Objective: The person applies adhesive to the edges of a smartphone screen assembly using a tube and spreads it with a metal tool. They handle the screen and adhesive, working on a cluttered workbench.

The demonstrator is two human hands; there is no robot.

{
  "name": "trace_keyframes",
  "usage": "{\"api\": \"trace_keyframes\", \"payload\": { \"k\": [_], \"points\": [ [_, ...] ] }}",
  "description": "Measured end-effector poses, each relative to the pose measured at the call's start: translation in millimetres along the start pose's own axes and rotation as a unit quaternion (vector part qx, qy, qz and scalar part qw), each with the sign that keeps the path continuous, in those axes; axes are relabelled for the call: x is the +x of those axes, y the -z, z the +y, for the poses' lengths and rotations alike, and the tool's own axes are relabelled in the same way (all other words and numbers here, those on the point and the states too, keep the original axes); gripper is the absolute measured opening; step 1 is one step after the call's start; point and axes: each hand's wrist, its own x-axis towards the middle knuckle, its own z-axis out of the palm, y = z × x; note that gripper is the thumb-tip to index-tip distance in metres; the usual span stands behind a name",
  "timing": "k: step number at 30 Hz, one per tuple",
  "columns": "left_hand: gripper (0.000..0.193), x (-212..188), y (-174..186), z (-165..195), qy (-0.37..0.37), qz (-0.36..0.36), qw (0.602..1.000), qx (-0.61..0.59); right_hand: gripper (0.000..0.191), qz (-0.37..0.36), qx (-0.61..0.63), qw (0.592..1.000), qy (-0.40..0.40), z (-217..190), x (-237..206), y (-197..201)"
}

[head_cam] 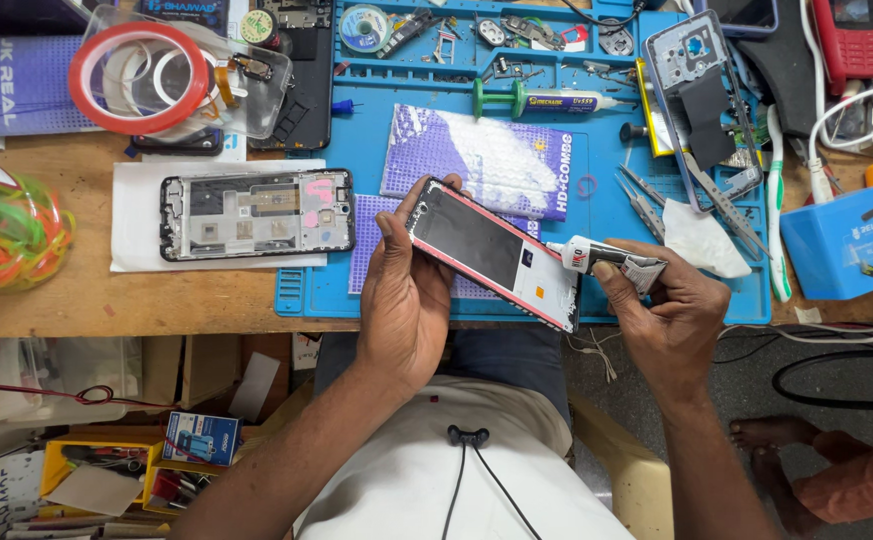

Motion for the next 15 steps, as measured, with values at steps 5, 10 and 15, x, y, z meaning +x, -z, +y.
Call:
{"api": "trace_keyframes", "payload": {
  "k": [5, 10, 15],
  "points": [
    [0.072, 0.9, -0.1, 0.5, -0.002, -0.001, 1.0, 0.004, 0.024, -0.001, 0.018, 1.0, -0.005, 0.2, -1.4, 1.8],
    [0.072, 0.0, -0.3, 0.9, -0.005, -0.009, 1.0, 0.007, 0.025, 0.0, 0.011, 1.0, -0.002, 1.2, -4.3, 4.8],
    [0.072, -1.2, -0.1, 0.7, -0.006, -0.015, 1.0, 0.004, 0.026, 0.003, 0.01, 1.0, -0.006, 3.7, -6.5, 8.9]
  ]
}}
